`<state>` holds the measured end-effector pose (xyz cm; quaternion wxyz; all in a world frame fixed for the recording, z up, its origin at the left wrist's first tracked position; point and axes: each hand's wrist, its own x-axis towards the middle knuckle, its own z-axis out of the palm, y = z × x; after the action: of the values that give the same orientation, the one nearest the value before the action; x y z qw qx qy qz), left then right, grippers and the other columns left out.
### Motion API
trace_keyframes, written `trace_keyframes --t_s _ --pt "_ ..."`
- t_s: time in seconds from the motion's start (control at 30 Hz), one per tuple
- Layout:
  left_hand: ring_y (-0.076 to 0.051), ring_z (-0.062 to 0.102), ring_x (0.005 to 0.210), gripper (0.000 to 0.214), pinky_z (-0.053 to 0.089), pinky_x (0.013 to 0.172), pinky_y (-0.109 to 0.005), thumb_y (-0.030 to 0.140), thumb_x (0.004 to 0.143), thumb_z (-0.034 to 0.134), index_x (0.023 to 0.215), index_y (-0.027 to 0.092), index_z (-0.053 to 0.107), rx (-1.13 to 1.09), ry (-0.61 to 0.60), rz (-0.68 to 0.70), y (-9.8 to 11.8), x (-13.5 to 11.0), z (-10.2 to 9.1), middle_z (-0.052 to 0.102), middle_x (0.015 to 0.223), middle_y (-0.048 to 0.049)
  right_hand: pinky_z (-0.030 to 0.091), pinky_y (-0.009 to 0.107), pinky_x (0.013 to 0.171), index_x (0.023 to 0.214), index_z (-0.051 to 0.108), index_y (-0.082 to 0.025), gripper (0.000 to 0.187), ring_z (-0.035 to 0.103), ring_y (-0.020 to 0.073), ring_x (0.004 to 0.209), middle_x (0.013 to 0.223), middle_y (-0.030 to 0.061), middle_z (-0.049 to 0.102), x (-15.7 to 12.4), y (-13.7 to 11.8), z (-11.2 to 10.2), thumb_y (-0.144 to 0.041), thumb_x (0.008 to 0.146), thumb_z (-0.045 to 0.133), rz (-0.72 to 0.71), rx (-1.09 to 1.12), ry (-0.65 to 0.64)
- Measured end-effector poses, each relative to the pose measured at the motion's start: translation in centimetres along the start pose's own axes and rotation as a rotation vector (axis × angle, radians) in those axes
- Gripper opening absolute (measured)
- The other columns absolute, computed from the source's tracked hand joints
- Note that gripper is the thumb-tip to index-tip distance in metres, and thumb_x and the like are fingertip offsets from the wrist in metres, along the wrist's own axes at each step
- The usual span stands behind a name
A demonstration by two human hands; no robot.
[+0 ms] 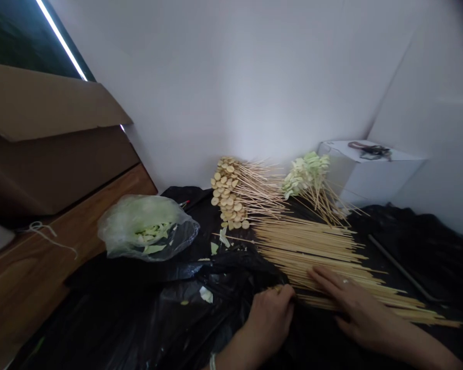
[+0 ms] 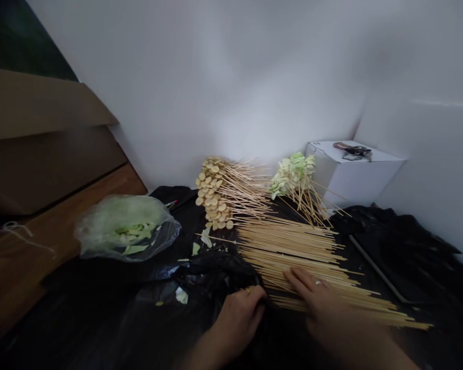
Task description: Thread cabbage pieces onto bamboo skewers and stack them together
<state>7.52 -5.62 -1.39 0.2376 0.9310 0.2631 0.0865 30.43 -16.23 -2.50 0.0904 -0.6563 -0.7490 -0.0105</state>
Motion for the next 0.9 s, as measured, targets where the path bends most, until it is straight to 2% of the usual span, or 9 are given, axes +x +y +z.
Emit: trace_keyframes --t_s 0.07,0.17,0.3,0.4,0.5,0.63,0.7,0.9 --pt "-0.018 0.064 0.083 0.018 0.048 0.073 -0.026 0.010 0.085 0.049 0.097 0.021 0.055 -0.059 0.073 0.017 -0.4 -0.9 -0.2 0.068 0.089 -0.0029 0.043 0.039 0.103 0.147 0.031 -0.018 0.083 0.041 0.0235 0.133 0.148 0.0104 0.039 1.1 -0.4 0.2 -0.005 0.066 0.045 -0.011 -0.013 0.019" --pt "-0.017 0.064 0.081 0.016 0.047 0.074 -0.025 0.009 0.081 0.051 0.092 0.021 0.056 -0.101 0.133 0.046 -0.9 -2.2 -0.5 0.067 0.085 -0.0022 0.042 0.042 0.103 0.145 0.034 -0.013 0.072 0.043 0.0249 0.131 0.144 0.0154 0.044 3.2 -0.4 1.0 -0.010 0.075 0.045 -0.012 -0.068 0.061" --pt "-0.016 0.062 0.079 0.017 0.046 0.074 -0.024 0.008 0.081 0.050 0.090 0.021 0.057 -0.110 0.154 0.055 -1.5 -3.0 -0.6 0.066 0.083 -0.0018 0.044 0.043 0.099 0.142 0.039 -0.010 0.062 0.050 0.0261 0.124 0.135 0.0178 0.053 5.1 0.1 3.1 -0.018 0.080 0.046 -0.029 -0.150 0.144" --pt "-0.016 0.062 0.079 0.017 0.046 0.073 -0.024 0.008 0.081 0.050 0.089 0.021 0.057 -0.119 0.145 0.040 -1.7 -3.1 -0.6 0.065 0.083 -0.0020 0.046 0.042 0.096 0.139 0.042 -0.011 0.061 0.053 0.0262 0.119 0.131 0.0162 0.056 5.7 0.4 4.3 -0.009 0.078 0.044 -0.072 -0.247 0.186" --pt "-0.016 0.061 0.079 0.017 0.045 0.073 -0.023 0.007 0.079 0.053 0.088 0.021 0.057 -0.137 0.127 0.018 -1.8 -3.0 -0.7 0.066 0.084 -0.0016 0.047 0.043 0.090 0.133 0.047 -0.012 0.062 0.058 0.0277 0.108 0.123 0.0163 0.060 6.5 0.2 3.9 0.000 0.072 0.043 -0.045 -0.307 0.140" --pt "-0.016 0.062 0.081 0.018 0.045 0.074 -0.024 0.007 0.080 0.053 0.090 0.021 0.058 -0.131 0.125 0.044 -1.7 -2.9 -0.9 0.066 0.085 -0.0017 0.045 0.036 0.077 0.107 0.060 -0.013 0.043 0.060 0.0247 0.088 0.101 0.0134 0.063 8.1 -0.2 2.0 0.002 0.071 0.042 0.040 -0.202 -0.048" --pt "-0.016 0.062 0.082 0.017 0.046 0.074 -0.023 0.008 0.082 0.052 0.091 0.021 0.058 -0.125 0.140 0.067 -1.7 -2.9 -1.2 0.066 0.085 -0.0021 0.041 0.033 0.073 0.096 0.060 -0.014 0.036 0.058 0.0238 0.084 0.095 0.0119 0.061 8.5 -0.3 1.4 0.002 0.069 0.043 0.086 -0.152 -0.099" --pt "-0.016 0.063 0.081 0.019 0.046 0.073 -0.023 0.009 0.082 0.052 0.094 0.021 0.059 -0.150 0.151 0.063 -1.2 -2.7 -1.5 0.067 0.085 -0.0019 0.035 0.031 0.071 0.097 0.057 -0.015 0.030 0.057 0.0227 0.081 0.094 0.0115 0.060 8.3 0.0 2.1 0.002 0.077 0.043 0.089 -0.228 -0.034"
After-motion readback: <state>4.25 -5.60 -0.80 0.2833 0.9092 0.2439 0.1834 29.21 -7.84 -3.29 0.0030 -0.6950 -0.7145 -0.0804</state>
